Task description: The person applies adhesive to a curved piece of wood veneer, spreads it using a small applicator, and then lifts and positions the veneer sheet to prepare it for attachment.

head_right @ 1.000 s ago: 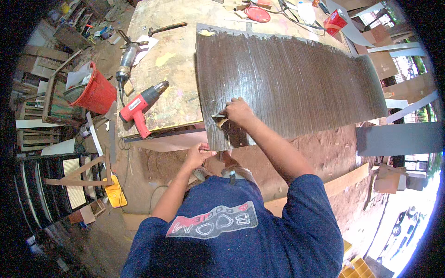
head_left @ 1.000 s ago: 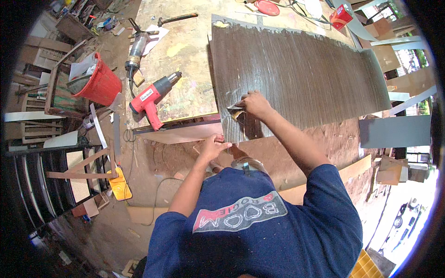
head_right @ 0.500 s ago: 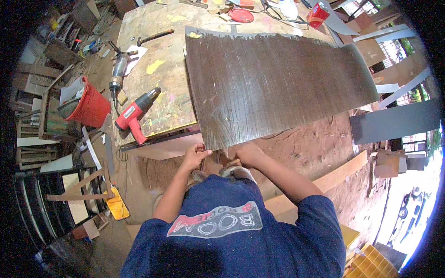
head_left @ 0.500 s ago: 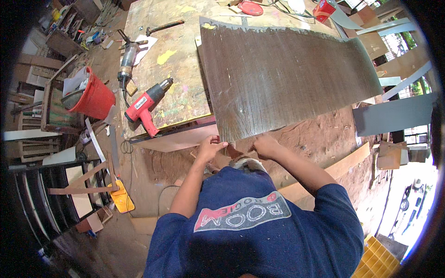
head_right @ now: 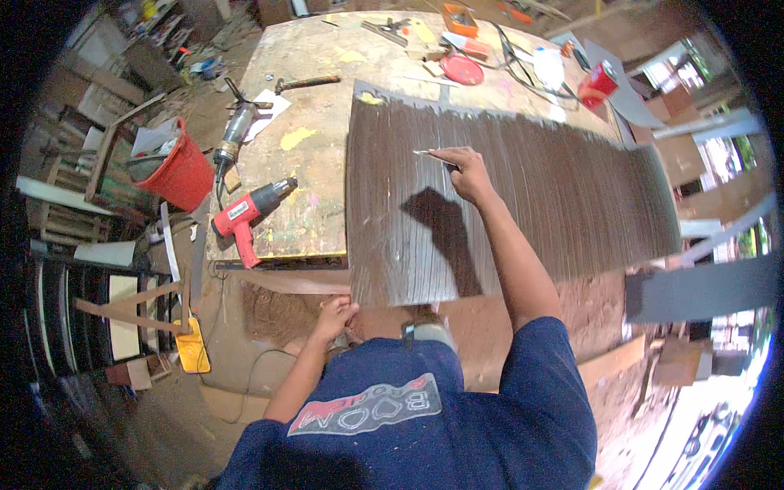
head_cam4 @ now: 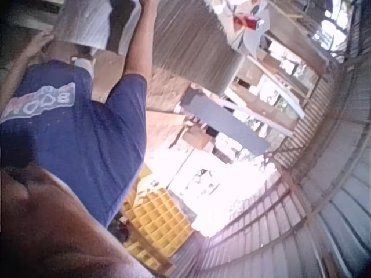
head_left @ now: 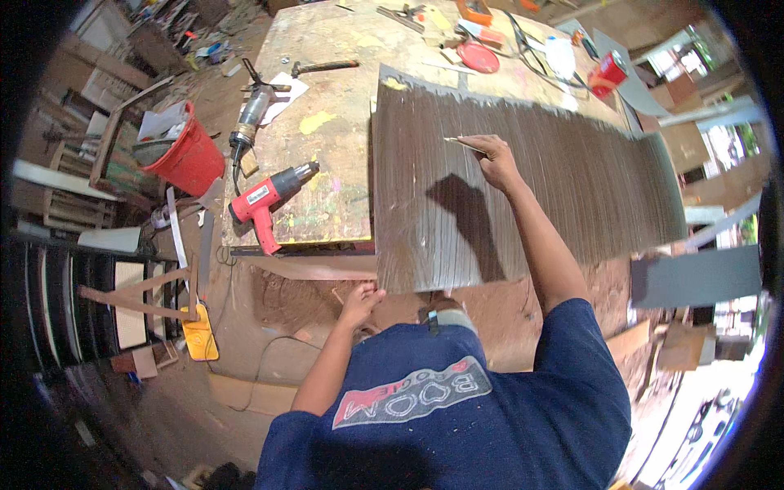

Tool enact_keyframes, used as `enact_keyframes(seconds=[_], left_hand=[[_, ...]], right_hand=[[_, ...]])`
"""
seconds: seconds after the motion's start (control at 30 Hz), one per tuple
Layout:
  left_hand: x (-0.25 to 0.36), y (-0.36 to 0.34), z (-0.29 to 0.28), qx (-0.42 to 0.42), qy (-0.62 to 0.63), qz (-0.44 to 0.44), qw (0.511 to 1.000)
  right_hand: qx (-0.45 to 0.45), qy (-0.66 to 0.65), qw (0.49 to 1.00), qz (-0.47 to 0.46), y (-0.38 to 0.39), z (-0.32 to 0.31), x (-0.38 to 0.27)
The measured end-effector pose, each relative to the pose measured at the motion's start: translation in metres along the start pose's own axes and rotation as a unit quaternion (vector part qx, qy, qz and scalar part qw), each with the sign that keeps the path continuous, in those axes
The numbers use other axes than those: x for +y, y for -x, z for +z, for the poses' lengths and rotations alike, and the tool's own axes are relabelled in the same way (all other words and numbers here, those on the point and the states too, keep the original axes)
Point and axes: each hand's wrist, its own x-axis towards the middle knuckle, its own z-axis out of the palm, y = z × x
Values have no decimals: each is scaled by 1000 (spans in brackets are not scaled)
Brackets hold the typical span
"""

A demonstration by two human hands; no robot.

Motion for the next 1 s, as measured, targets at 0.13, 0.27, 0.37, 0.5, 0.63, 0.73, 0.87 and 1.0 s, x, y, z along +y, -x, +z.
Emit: enact_keyframes(seconds=[0.13,0.27,0.37,0.5,0.63,0.73,0.87,1.0], left_hand=[[0,17,28,86,86,-50,991],[-3,38,56,213,168,-79,959],[-1,45,81,293,203,-61,932],[13,41,107,324,268,-71,905],[11,34,109,374,270,-89,883],[13,33,115,390,270,-90,876],[13,34,121,396,277,-62,873],[18,37,123,401,260,-58,876]], right_hand=[[-87,-17,995,-35,-68,26,118],[-106,-2,987,-123,-122,61,173],[-126,-29,988,-83,-134,66,222],[-94,76,990,-74,-122,35,267],[-158,332,922,118,-107,-26,295],[-185,393,875,213,-106,-59,249],[-65,120,990,40,-124,-13,171],[-123,45,979,-155,-173,71,61]])
